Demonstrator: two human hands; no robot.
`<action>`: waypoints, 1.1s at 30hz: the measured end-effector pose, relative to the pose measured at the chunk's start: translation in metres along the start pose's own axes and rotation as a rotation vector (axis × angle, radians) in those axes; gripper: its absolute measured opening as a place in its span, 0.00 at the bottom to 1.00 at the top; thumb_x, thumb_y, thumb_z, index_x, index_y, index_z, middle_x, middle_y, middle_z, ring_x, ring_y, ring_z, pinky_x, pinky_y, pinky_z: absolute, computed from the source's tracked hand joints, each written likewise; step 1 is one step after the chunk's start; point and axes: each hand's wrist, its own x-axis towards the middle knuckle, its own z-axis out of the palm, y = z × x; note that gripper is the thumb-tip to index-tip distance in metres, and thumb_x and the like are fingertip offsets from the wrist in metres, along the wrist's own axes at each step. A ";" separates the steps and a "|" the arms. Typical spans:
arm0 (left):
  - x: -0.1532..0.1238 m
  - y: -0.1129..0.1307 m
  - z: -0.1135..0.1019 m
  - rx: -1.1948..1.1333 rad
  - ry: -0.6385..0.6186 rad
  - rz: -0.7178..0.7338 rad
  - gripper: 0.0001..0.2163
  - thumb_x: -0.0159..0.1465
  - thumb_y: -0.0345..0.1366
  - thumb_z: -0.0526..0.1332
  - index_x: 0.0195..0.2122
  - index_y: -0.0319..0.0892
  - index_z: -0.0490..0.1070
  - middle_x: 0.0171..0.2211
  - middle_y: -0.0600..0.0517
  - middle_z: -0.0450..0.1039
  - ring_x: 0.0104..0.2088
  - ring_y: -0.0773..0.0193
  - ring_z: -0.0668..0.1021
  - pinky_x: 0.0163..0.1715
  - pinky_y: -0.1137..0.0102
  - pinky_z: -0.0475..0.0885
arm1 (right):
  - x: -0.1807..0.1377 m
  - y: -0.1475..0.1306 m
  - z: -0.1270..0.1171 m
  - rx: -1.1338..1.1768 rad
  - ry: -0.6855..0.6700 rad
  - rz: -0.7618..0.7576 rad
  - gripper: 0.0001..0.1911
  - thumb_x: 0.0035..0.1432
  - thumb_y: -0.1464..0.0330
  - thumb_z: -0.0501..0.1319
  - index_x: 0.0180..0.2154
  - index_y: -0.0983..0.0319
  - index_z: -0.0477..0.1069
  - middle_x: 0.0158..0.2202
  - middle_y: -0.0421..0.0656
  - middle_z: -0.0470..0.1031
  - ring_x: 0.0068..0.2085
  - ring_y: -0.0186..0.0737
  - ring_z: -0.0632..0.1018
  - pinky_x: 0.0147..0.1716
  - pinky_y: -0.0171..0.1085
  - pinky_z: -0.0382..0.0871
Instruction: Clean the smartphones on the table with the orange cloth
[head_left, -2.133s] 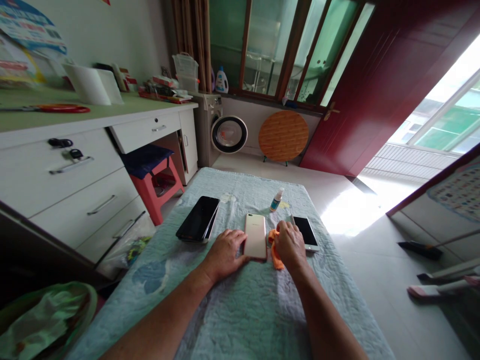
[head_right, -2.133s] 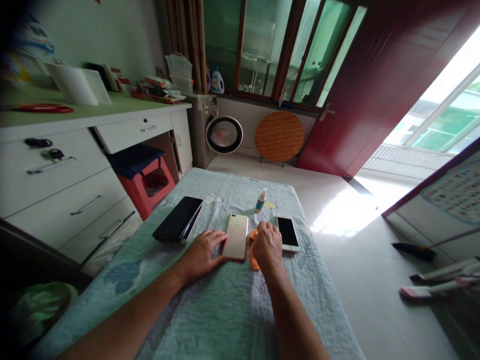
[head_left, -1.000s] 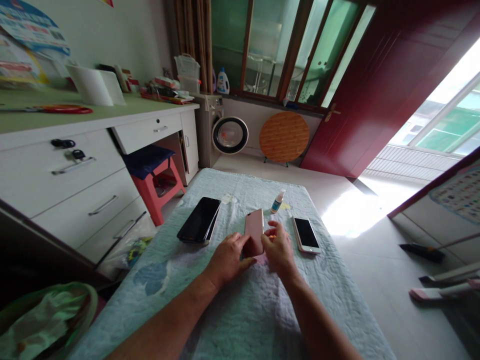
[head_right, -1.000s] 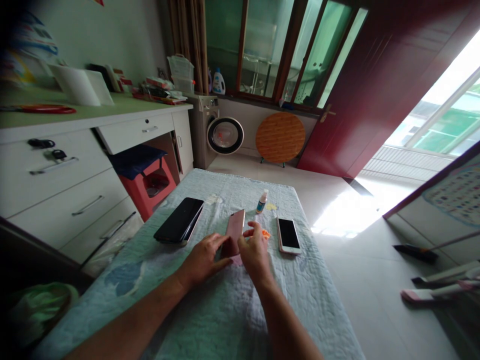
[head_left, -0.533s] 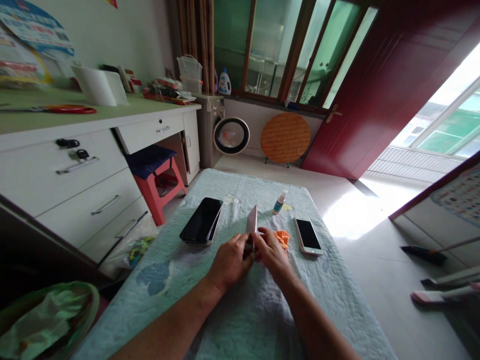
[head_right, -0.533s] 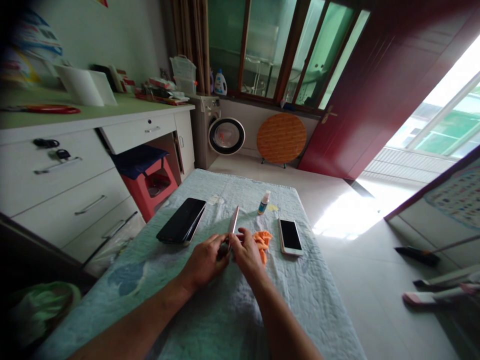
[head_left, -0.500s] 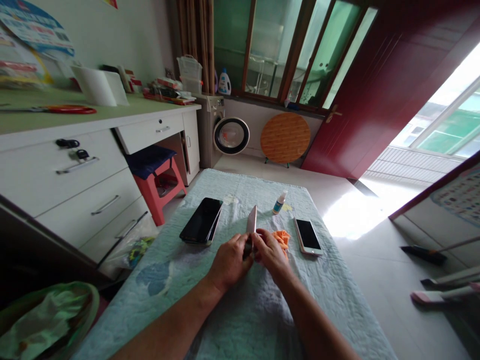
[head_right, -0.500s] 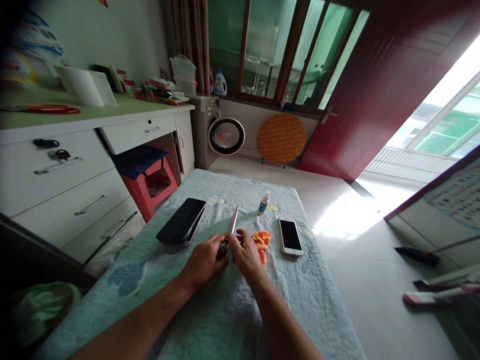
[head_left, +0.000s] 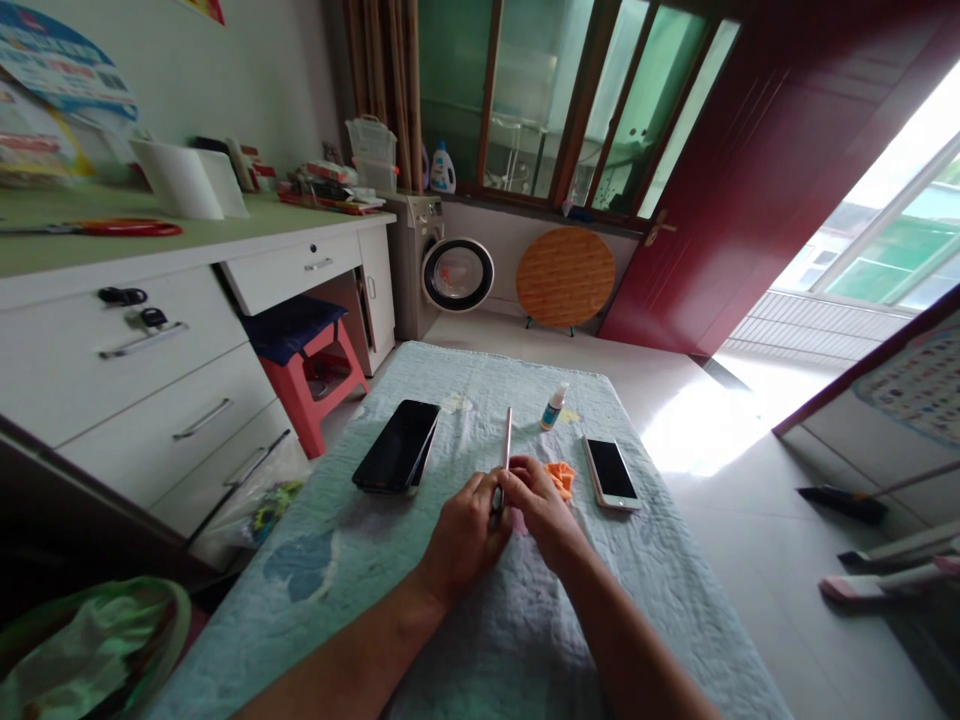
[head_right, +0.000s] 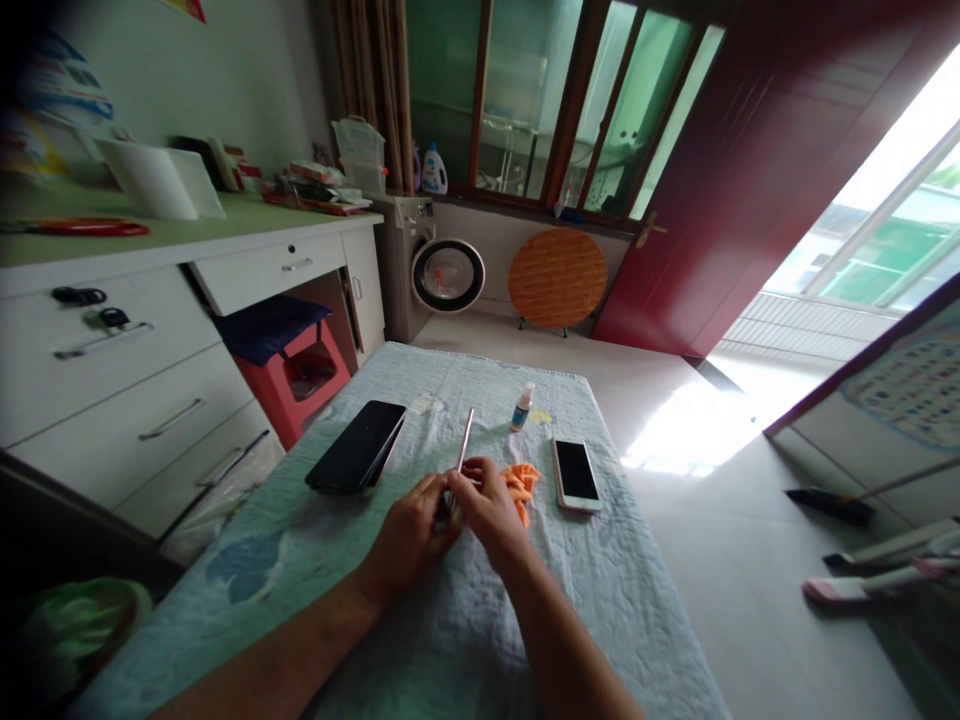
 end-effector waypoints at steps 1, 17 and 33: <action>0.000 0.000 0.000 -0.005 0.007 0.013 0.13 0.64 0.31 0.53 0.49 0.41 0.63 0.39 0.49 0.70 0.39 0.60 0.76 0.39 0.66 0.73 | 0.001 0.001 -0.001 0.047 0.012 -0.003 0.21 0.48 0.55 0.65 0.40 0.60 0.65 0.39 0.43 0.72 0.39 0.39 0.75 0.38 0.37 0.69; -0.004 0.001 0.005 -0.049 -0.115 0.156 0.21 0.63 0.30 0.53 0.58 0.43 0.59 0.44 0.47 0.71 0.38 0.62 0.76 0.41 0.65 0.74 | 0.007 -0.022 -0.048 -0.319 0.278 -0.085 0.31 0.40 0.66 0.62 0.49 0.57 0.61 0.43 0.43 0.65 0.42 0.43 0.70 0.41 0.41 0.68; 0.001 -0.012 -0.003 -0.014 -0.025 0.139 0.18 0.63 0.28 0.53 0.54 0.43 0.65 0.40 0.49 0.74 0.33 0.65 0.76 0.38 0.68 0.74 | 0.020 -0.021 -0.128 -1.252 0.593 0.268 0.36 0.44 0.59 0.60 0.56 0.61 0.60 0.51 0.55 0.63 0.53 0.59 0.67 0.48 0.49 0.61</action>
